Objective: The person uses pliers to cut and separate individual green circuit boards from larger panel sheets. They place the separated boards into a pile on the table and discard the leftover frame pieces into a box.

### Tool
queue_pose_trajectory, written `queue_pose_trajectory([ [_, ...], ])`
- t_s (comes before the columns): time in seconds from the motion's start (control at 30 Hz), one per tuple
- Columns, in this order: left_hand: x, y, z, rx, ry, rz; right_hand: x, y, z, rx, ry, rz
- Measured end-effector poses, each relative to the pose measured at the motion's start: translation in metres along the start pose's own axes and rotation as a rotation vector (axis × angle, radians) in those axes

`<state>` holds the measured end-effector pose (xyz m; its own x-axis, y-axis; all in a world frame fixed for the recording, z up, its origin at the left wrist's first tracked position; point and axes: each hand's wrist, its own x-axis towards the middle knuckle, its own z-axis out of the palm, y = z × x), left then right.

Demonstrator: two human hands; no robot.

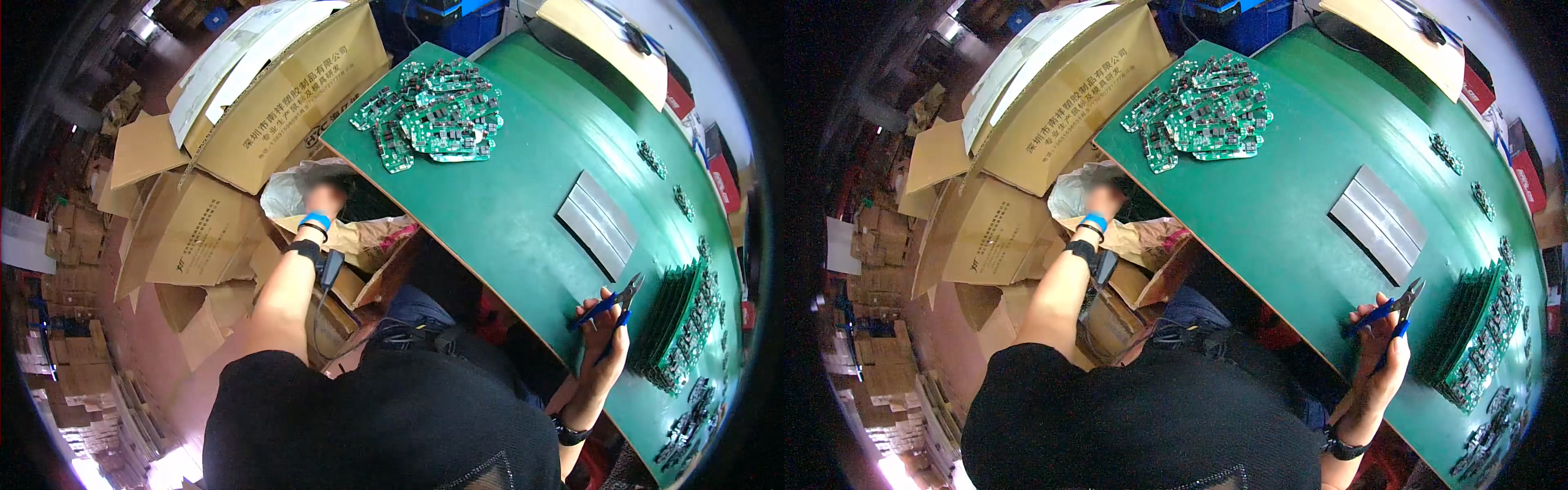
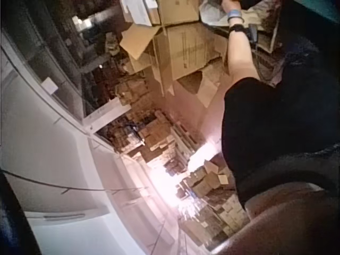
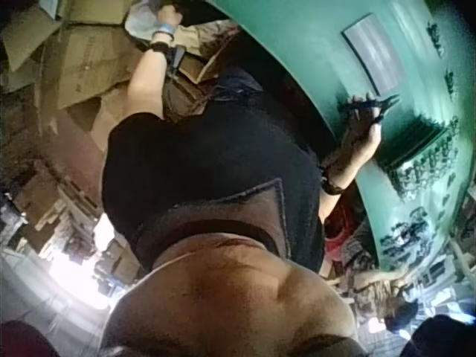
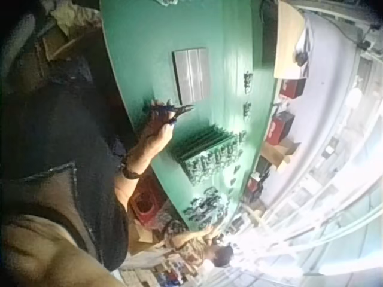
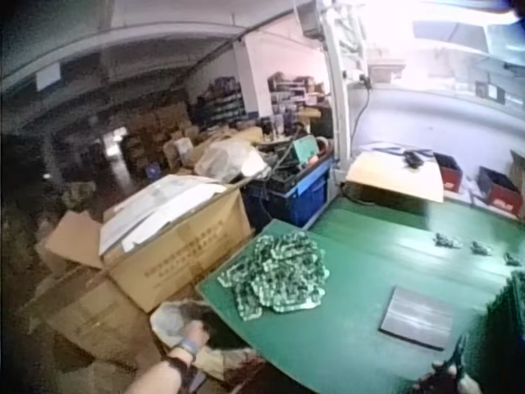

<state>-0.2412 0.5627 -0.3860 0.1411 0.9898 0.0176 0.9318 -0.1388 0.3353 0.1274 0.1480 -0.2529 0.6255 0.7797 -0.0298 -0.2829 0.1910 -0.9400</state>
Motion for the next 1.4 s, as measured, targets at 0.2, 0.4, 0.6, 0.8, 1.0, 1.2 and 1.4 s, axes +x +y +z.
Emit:
queue_pose_trajectory([
  [0.2, 0.002, -0.048, 0.040, 0.352, -0.709, 0.088, -0.009, 0.007, -0.018, 0.090, 0.022, -0.006],
  [0.4, -0.016, -0.002, -0.008, 0.359, -0.493, 0.061, -0.011, -0.013, -0.004, -0.150, -0.002, -0.078],
  [0.6, -0.020, -0.010, 0.010, 0.357, -0.447, 0.323, -0.060, -0.074, 0.006, -0.611, 0.305, -0.359],
  [0.8, -0.084, 0.080, -0.066, 0.345, -0.226, 0.461, -0.048, -0.159, -0.026, -1.478, 0.683, -0.408],
  [1.0, -0.122, 0.191, -0.121, -0.275, -0.611, 0.908, 0.005, -0.140, -0.031, -1.957, 0.655, -0.217],
  [1.2, -0.133, 0.269, -0.122, -0.498, -0.603, 1.153, 0.017, -0.141, -0.049, -1.824, 0.730, -0.031],
  [1.4, -0.142, 0.324, -0.102, -0.781, -0.735, 1.237, 0.015, -0.149, -0.062, -1.674, 0.698, -0.047],
])
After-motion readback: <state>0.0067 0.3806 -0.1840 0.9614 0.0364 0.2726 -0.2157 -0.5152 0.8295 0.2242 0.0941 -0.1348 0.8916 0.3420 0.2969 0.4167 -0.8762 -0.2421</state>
